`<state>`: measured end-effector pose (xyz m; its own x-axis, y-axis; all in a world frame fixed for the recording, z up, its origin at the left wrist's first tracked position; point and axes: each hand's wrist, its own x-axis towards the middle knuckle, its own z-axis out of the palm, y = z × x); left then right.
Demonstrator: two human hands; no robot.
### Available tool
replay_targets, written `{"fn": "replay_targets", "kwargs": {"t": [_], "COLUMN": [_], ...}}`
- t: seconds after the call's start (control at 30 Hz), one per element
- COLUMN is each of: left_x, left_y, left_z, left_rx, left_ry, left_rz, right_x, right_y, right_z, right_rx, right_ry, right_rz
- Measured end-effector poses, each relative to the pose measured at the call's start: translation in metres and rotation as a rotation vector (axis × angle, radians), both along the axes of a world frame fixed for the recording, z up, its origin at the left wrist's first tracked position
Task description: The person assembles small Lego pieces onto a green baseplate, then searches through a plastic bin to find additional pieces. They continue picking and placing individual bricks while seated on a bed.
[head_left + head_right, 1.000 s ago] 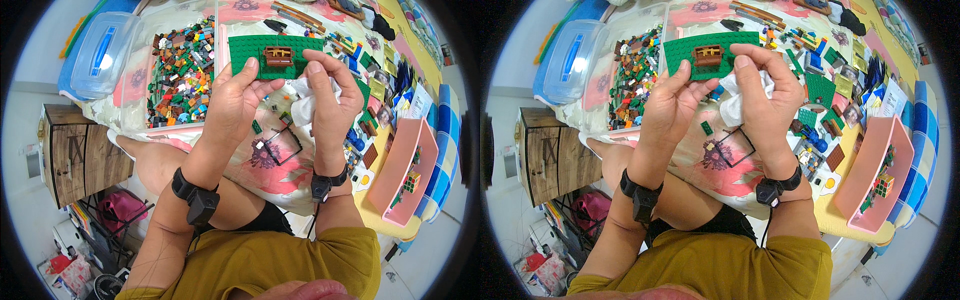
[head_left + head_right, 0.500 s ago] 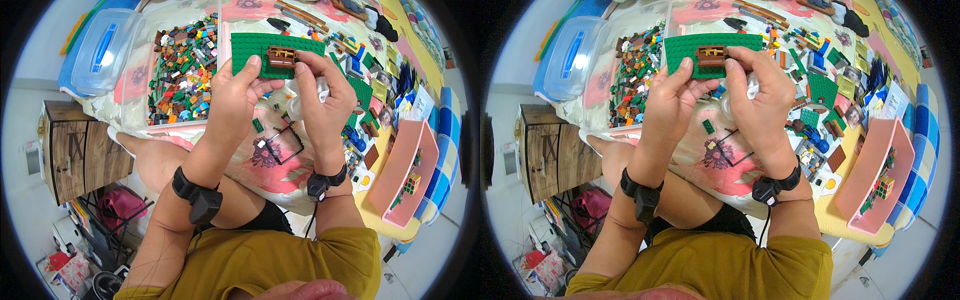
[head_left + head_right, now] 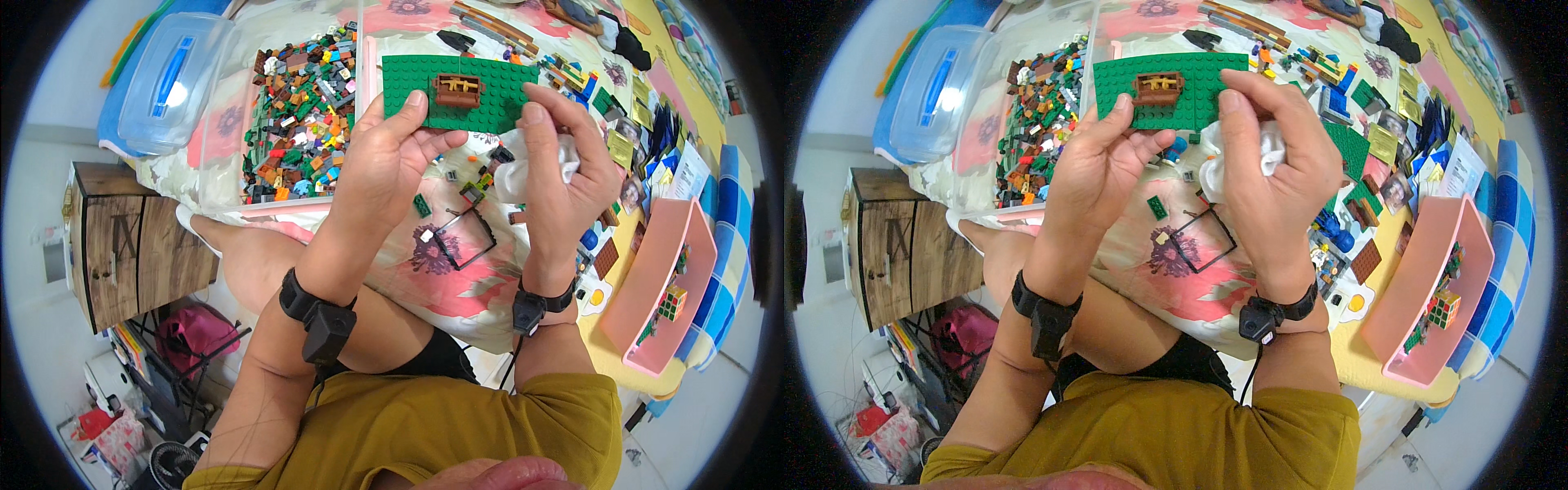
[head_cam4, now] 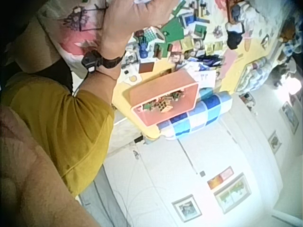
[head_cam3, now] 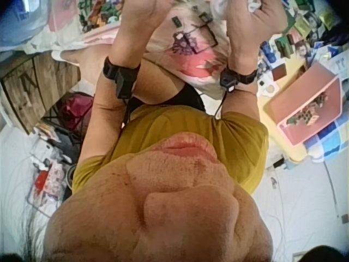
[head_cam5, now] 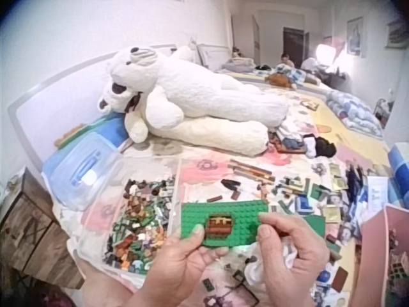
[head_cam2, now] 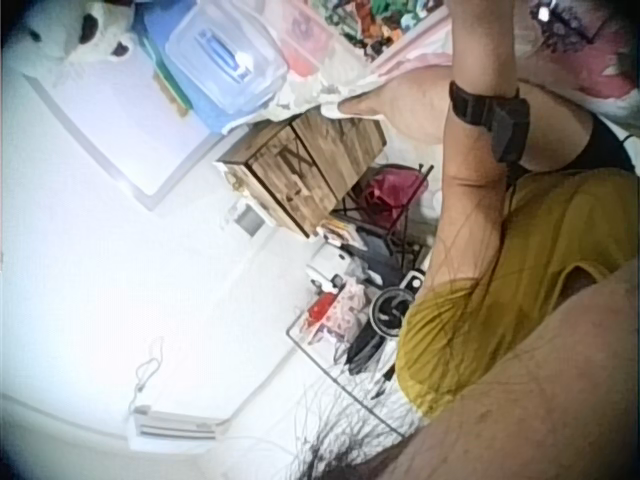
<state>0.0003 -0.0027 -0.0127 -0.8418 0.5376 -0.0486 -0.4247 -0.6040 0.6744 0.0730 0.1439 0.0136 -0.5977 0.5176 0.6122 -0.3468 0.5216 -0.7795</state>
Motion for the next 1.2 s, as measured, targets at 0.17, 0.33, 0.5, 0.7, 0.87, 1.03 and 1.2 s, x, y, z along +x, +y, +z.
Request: {"fn": "replay_targets", "kwargs": {"t": [0.17,0.33,0.5,0.7,0.87,1.03,1.2], "left_x": [0.003,0.006,0.007,0.007,0.006,0.005,0.009], "left_y": [0.005,0.007,0.004,0.002,0.001,0.001,0.006], "left_z": [0.004,0.011,0.015,0.013,0.009,0.007,0.010], "left_rx": [-0.017,-0.052,-0.220,-0.322,-0.259,-0.200,-0.294], "left_ry": [0.077,0.130,0.239,0.292,0.188,0.076,0.250], "left_rz": [0.041,0.056,0.091,0.119,0.087,0.035,0.170], "right_x": [-0.003,-0.003,-0.001,0.000,-0.003,0.005,0.010], "right_y": [-0.001,0.000,0.001,0.000,-0.002,0.007,0.014], "right_z": [-0.005,-0.004,0.000,0.000,-0.002,0.002,0.008], "right_rx": [0.008,0.039,-0.027,-0.150,-0.127,-0.322,-0.568], "right_ry": [-0.069,-0.094,-0.164,-0.289,-0.157,0.147,0.207], "right_rz": [0.090,0.070,0.084,0.110,0.058,0.285,0.582]}}
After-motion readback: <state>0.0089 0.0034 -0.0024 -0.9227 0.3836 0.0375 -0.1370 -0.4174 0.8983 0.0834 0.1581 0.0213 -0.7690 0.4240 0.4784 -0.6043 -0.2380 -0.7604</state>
